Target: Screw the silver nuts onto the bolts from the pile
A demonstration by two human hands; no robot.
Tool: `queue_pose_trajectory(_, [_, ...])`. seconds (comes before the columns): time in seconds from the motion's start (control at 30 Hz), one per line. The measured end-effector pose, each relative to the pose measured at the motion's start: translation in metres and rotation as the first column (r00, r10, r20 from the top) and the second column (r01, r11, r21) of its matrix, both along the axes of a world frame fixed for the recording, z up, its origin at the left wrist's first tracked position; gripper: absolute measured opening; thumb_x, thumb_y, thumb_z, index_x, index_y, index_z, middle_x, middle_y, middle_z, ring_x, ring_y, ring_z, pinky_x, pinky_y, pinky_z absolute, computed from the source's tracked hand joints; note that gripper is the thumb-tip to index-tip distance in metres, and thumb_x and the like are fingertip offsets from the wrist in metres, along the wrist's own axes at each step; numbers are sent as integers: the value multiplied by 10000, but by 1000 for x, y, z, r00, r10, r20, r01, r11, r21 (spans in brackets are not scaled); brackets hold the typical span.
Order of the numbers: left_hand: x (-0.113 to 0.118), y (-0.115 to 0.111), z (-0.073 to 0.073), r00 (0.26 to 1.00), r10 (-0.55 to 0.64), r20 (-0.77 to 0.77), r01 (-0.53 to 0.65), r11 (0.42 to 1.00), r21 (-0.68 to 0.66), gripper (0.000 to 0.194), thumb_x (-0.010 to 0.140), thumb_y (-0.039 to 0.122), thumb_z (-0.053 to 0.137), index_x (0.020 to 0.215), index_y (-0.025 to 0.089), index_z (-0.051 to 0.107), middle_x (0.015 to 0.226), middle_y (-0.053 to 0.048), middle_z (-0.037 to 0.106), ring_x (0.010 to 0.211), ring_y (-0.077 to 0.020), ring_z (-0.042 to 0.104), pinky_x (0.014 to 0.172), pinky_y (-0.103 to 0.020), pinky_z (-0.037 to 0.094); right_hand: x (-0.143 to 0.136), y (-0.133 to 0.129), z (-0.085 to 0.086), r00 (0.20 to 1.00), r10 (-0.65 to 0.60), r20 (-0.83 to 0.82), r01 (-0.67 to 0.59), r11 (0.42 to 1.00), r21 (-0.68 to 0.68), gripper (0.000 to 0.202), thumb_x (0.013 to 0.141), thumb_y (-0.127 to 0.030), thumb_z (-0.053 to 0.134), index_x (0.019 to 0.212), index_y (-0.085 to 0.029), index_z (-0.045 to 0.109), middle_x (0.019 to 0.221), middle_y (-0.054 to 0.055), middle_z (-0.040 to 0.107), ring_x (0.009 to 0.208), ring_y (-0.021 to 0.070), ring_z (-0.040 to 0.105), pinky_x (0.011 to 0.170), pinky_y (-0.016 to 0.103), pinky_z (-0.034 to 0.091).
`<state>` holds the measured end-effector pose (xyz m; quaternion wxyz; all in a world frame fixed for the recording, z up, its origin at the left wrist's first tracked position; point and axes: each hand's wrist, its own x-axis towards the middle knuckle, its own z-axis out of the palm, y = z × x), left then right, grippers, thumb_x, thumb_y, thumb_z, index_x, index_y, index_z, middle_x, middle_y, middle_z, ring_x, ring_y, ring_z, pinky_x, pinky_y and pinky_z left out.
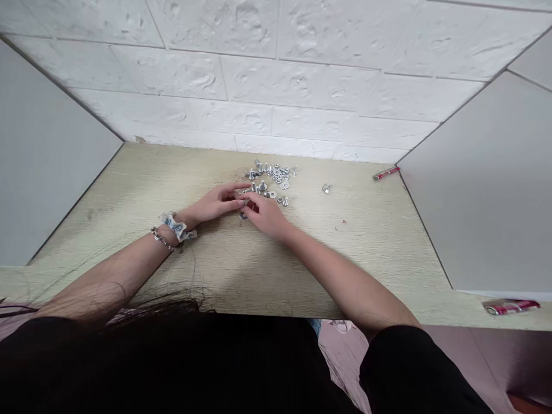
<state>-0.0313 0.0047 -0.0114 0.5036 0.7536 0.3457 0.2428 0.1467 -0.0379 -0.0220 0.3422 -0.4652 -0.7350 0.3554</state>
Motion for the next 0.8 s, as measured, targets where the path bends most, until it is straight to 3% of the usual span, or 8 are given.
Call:
queue_pose_trajectory(0.23, [2,-2,0,999,-37,-35,39,998,43,605,814,347,610,1356,125,460,1101,-121,681,993,-208,635,877,-352,481,0,0,-4,998,8,54,-12,997,80,330,811,-266,568,1134,-216,619,1043,34,707,847,171,651,797,338,496])
queue_pose_trajectory(0.37, [3,-3,2,995,-33,-94,43,993,114,628,786,362,631,1347,127,474,1128,-114,673,1009,-218,628,897,-359,475,1,2,-7,995,63,72,-73,987,145,370,826,-264,556,1191,-245,611,1173,23,672,1053,193,627,927,374,474])
queue_pose_trajectory(0.5, [3,-2,2,994,-5,-110,22,988,153,642,788,382,626,1357,134,462,1190,-116,645,1056,-234,605,932,-382,455,1,4,-10,993,71,97,-87,980,179,394,837,-246,542,1226,-242,603,1221,28,648,1099,188,607,977,381,448])
queue_pose_trajectory(0.67, [4,-2,-2,995,63,-73,-51,986,156,684,789,431,631,1364,109,445,1045,-104,687,962,-229,623,874,-372,471,0,2,-5,995,87,39,-91,990,112,387,827,-233,545,1206,-236,623,1178,32,666,968,165,627,876,329,472])
queue_pose_trajectory(0.8, [5,-1,-7,997,81,20,-82,994,65,693,826,439,594,1392,95,391,903,-87,693,816,-178,631,755,-321,490,0,0,3,999,53,2,-53,998,-14,355,803,-238,560,1142,-198,655,875,10,701,697,116,560,677,265,437])
